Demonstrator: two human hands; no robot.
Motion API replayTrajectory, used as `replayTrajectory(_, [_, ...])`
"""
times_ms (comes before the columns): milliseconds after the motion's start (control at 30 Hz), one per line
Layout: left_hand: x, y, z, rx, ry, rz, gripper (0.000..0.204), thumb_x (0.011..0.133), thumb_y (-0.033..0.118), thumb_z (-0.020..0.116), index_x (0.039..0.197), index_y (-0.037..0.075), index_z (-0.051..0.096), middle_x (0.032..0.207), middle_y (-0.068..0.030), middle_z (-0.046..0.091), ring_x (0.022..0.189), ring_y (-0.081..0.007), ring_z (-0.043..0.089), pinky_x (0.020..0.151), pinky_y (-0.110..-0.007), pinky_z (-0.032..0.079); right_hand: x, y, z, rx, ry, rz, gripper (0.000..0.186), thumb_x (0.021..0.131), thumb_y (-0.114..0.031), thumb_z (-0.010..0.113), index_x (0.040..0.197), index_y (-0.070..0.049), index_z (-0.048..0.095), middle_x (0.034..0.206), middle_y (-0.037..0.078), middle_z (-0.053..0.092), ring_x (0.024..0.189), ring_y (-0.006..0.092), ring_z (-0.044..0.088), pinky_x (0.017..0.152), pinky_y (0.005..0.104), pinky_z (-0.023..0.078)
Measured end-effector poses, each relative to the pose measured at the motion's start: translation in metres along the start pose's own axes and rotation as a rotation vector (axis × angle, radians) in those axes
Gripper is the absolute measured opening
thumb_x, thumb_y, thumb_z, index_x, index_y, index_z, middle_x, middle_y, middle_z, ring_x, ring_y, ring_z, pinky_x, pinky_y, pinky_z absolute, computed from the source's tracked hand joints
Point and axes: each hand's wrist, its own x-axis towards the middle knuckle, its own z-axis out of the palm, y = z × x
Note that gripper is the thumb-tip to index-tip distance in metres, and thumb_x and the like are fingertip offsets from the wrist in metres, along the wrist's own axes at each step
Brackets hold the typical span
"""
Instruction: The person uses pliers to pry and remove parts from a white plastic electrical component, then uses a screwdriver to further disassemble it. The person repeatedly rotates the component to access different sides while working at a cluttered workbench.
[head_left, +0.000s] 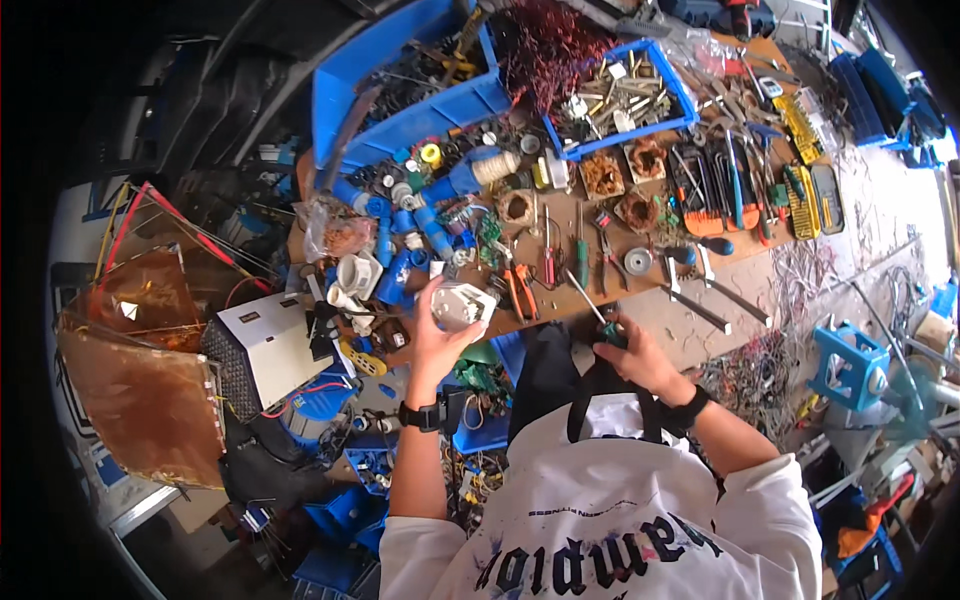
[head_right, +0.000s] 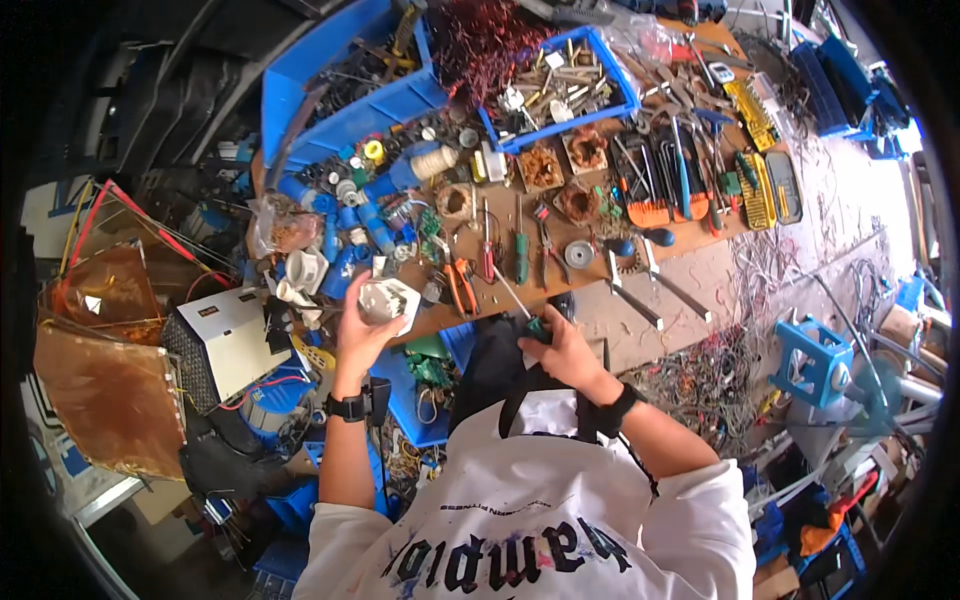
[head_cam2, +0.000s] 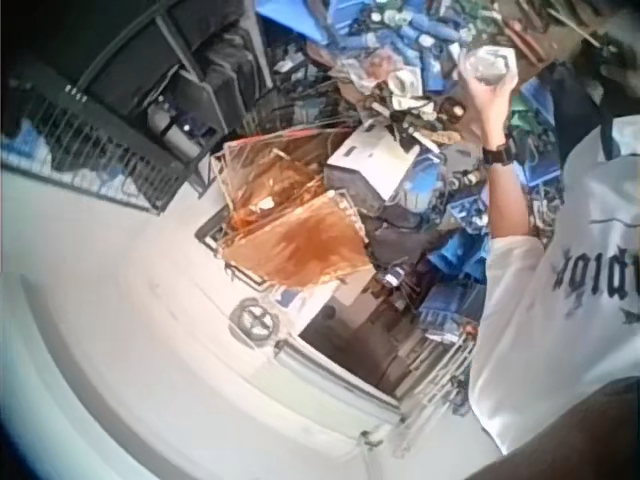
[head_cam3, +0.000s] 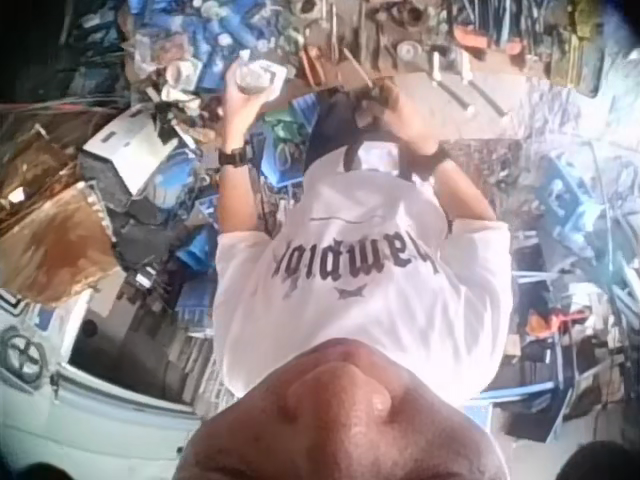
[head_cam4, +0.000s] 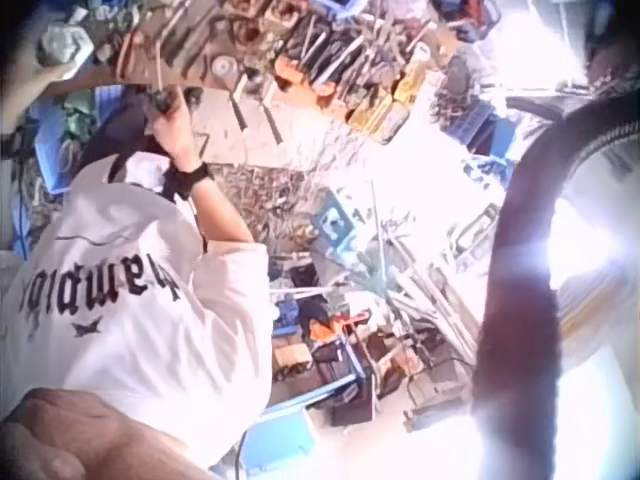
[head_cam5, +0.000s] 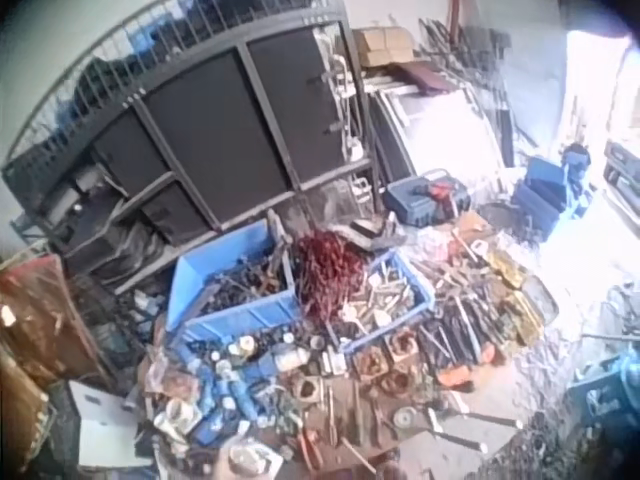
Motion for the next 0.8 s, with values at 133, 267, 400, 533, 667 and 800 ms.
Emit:
replayTrajectory(133, [0.014,-0.031,0.022,0.043,-0.086,-0.035,0.093,0.065,0.019,0.089,0.141,0.004,0.037,0.132,-0.0201,0.049,0.122,-0.0328,0.05,0.104,-0.042,0.041,0.047,0.061,0.024,0.181,0.142,0.14,0.041,0.085,-0.011,0.069,0.119,-0.005,0.047,0.071,0.002,0.053,0.052,0.0099,0.05,0.046,0.0263,0.04])
replayTrajectory(267, [0.021,-0.045,0.038,0.183,-0.177,-0.058,0.094,0.066,0.017,0.089,0.143,0.005,0.036,0.135,-0.0191,0.049,0.122,-0.0315,0.051,0.103,-0.041,0.042,0.084,0.107,0.043,0.204,0.358,0.251,0.046,0.083,-0.007,0.07,0.123,-0.005,0.046,0.08,0.006,0.059,0.063,0.0144,0.058,0.056,0.031,0.047])
replayTrajectory(400, [0.032,-0.071,0.047,0.264,-0.236,0.017,0.094,0.065,0.016,0.088,0.143,0.005,0.036,0.133,-0.0209,0.048,0.122,-0.036,0.051,0.102,-0.043,0.043,0.123,0.114,0.056,-0.056,0.558,0.104,0.05,0.081,-0.009,0.07,0.124,-0.003,0.047,0.105,0.017,0.062,0.097,0.0298,0.061,0.085,0.0384,0.049])
replayTrajectory(533, [0.04,-0.093,0.052,0.268,-0.238,0.028,0.095,0.064,0.015,0.087,0.143,0.006,0.035,0.131,-0.0211,0.047,0.122,-0.0391,0.049,0.101,-0.045,0.044,0.17,0.123,0.063,-0.261,0.742,-0.018,0.057,0.08,-0.017,0.075,0.126,-0.003,0.044,0.098,0.017,0.059,0.091,0.0333,0.059,0.081,0.042,0.047])
replayTrajectory(667, [0.046,-0.104,0.055,0.205,-0.248,-0.001,0.098,0.063,0.014,0.087,0.144,0.006,0.033,0.134,-0.0214,0.046,0.125,-0.0403,0.046,0.102,-0.048,0.042,0.207,0.123,0.066,-0.429,0.806,-0.006,0.065,0.076,-0.019,0.081,0.126,-0.001,0.044,0.117,0.023,0.054,0.107,0.0367,0.055,0.092,0.0419,0.046])
replayTrajectory(800, [0.052,-0.115,0.057,0.183,-0.261,0.007,0.1,0.061,0.013,0.088,0.143,0.005,0.032,0.136,-0.0233,0.044,0.127,-0.0427,0.043,0.103,-0.049,0.042,0.221,0.128,0.069,-0.45,0.873,0.012,0.065,0.071,-0.012,0.081,0.125,-0.002,0.046,0.119,0.023,0.049,0.11,0.0411,0.053,0.093,0.0446,0.046])
